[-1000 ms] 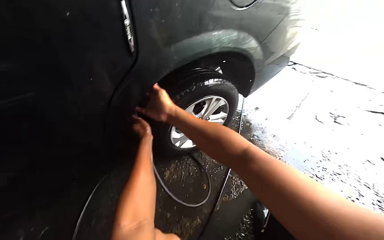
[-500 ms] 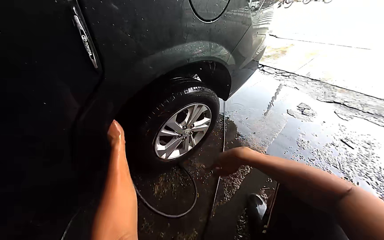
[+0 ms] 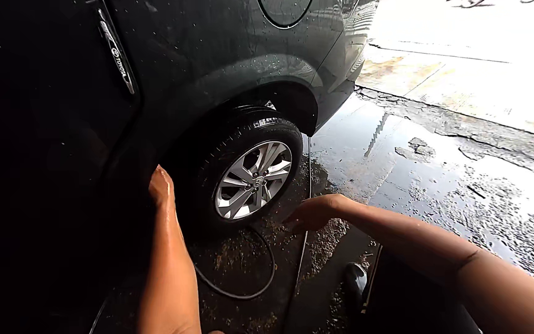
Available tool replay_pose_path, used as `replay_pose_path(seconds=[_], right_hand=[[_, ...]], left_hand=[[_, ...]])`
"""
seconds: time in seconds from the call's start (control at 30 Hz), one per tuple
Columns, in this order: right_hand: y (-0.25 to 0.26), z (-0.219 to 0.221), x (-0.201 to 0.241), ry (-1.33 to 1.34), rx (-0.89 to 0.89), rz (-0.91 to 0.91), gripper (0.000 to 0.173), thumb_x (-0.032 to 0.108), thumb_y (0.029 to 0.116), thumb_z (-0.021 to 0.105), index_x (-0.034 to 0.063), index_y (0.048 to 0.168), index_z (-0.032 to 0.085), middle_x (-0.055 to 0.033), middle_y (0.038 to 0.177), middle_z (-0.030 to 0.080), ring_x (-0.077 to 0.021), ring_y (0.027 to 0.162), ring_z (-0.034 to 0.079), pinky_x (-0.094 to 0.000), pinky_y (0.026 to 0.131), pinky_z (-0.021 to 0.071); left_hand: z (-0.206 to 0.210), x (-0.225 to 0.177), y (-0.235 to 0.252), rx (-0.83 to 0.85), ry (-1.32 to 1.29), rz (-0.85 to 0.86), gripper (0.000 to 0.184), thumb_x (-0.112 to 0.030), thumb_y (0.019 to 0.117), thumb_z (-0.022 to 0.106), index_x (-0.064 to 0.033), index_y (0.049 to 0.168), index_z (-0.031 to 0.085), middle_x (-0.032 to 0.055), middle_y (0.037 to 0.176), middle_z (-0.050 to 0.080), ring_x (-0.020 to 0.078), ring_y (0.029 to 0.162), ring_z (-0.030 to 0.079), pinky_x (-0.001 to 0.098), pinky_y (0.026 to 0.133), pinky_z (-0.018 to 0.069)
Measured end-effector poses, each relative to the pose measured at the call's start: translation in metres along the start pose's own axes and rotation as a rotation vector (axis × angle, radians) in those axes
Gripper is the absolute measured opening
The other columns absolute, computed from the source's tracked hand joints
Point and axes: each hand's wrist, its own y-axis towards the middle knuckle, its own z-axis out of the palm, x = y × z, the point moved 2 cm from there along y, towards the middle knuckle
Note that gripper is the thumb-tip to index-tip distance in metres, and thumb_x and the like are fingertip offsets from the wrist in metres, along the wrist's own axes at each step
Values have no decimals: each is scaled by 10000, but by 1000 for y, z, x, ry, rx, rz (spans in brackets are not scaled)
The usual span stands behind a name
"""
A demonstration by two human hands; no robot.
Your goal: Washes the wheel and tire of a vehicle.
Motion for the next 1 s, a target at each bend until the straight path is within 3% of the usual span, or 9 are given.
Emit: replay_pose_path(seconds=[0.13, 0.23, 0.37, 0.5, 0.57, 0.63, 0.73, 0.87, 1.0], right_hand=[[5, -3, 3, 0, -20, -25, 532, 397, 1077, 516, 144, 1544, 481, -196, 1388, 629, -383, 1308, 579, -597, 1124, 389], [2, -4, 6, 3, 20, -12, 535, 393, 1083, 501, 137, 1552, 466, -200, 1404, 617, -378, 1329, 563, -583, 1136, 373], [1, -3, 2, 1, 17, -5, 539, 396, 1083, 500, 132, 1552, 467, -198, 1412, 612, -378, 1334, 559, -580, 1142, 369], [2, -1, 1, 3, 15, -9, 537, 397, 1082, 504, 135, 1549, 471, -198, 1400, 620, -378, 1323, 568, -584, 1134, 380], [2, -3, 1, 15, -12, -29, 526, 383, 1078, 520, 127, 1536, 491, -196, 1380, 634, -367, 1307, 583, -574, 1132, 386], [2, -7, 4, 46, -130, -58, 474, 358, 1061, 564, 114, 1468, 572, -180, 1303, 681, -337, 1236, 636, -562, 1102, 433], [6, -26, 9, 139, -504, -149, 389, 283, 1041, 590, 61, 1354, 653, -166, 1179, 724, -290, 1101, 697, -531, 1030, 515], [4, -74, 33, 460, -878, -169, 510, 252, 1067, 558, 62, 1530, 457, -166, 1187, 709, -248, 984, 719, -457, 903, 586], [11, -118, 53, 847, -1008, -261, 695, 266, 1084, 525, 149, 1656, 149, -216, 1359, 620, -303, 1123, 683, -490, 943, 573]], left_hand=[[0, -17, -1, -92, -124, 50, 539, -341, 1137, 300, 62, 1412, 530, 325, 1412, 552, 462, 1382, 486, 618, 1145, 343], [-1, -19, -1, -50, -36, 57, 536, -301, 1142, 257, 85, 1413, 510, 359, 1402, 540, 512, 1362, 485, 671, 1099, 355], [-1, -16, -2, -98, -281, 83, 563, -390, 1124, 359, 68, 1397, 539, 323, 1402, 559, 440, 1376, 498, 594, 1155, 339], [3, -13, -3, -91, -251, 53, 660, -533, 1095, 343, 13, 1388, 569, 285, 1369, 600, 419, 1340, 542, 606, 1121, 383], [4, -12, -2, -89, -239, 20, 664, -529, 1098, 328, 14, 1402, 560, 298, 1372, 593, 443, 1342, 533, 630, 1113, 374], [3, -12, -5, -93, -237, 40, 668, -528, 1099, 324, 24, 1381, 571, 311, 1344, 604, 465, 1315, 546, 650, 1091, 385], [1, -23, -24, -128, -285, 124, 736, -611, 1060, 369, 50, 1200, 662, 301, 1201, 664, 445, 1193, 622, 636, 1026, 447], [-8, -52, -60, -92, -254, 113, 794, -625, 1058, 344, 97, 895, 633, 314, 905, 648, 466, 927, 658, 656, 826, 488], [-12, -77, -107, -44, -234, 151, 726, -575, 1076, 354, 63, 889, 646, 269, 837, 649, 427, 838, 666, 634, 761, 508]])
